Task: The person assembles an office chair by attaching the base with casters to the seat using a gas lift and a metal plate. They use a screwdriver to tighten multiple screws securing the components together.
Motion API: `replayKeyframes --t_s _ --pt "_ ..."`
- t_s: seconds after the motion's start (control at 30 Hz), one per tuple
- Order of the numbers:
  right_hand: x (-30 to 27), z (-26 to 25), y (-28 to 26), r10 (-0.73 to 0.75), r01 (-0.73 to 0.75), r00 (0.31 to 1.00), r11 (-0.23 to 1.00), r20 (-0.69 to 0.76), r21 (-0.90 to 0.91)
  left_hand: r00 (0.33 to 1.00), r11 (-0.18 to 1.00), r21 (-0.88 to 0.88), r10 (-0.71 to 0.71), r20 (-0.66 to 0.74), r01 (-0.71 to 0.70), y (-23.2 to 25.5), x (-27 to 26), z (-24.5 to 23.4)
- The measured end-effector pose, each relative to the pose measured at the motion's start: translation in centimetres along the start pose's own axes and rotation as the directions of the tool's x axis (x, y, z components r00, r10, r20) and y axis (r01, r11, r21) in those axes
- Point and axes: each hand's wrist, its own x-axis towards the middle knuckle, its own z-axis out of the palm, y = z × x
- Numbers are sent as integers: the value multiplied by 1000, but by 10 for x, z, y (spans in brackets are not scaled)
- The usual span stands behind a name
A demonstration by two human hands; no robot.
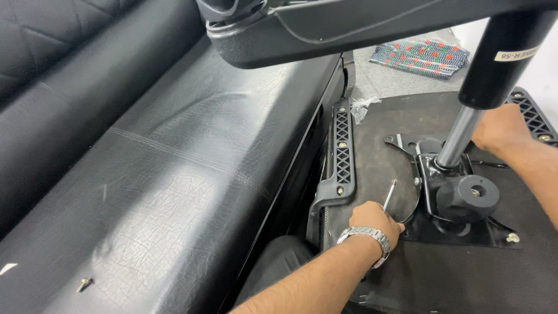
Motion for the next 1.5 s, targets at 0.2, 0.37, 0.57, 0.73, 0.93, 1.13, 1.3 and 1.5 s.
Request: replayKeyframes --t_s 0.2,0.37,0.57,0.73,0.93,1.13,1.3,1.5 --pt "-8 -1 5 -47 55 996 993 -81 100 997 998 19 -56 44 55 7 -3 -4" --pt "-4 1 9 -167 194 967 972 -192 132 999 999 31 -27 35 26 7 -5 -4" --pt "-4 18 16 -86 88 995 995 -51 38 998 998 44 -46 40 44 8 -3 -2" --pt "12 26 24 -14 8 999 988 38 153 1000 999 38 -15 18 14 4 -2 0" --pt "1 29 20 146 -177 979 953 139 245 1000 998 62 2 0 -2 2 1 3" --pt "-3 28 23 182 -207 978 888 98 410 999 999 49 1 43 -4 3 1 1" --pt "-2 46 26 252 -285 958 902 141 325 999 998 62 -8 33 6 5 0 2" --pt "2 50 30 222 -263 962 907 158 328 1000 998 56 4 23 -5 3 -2 0"
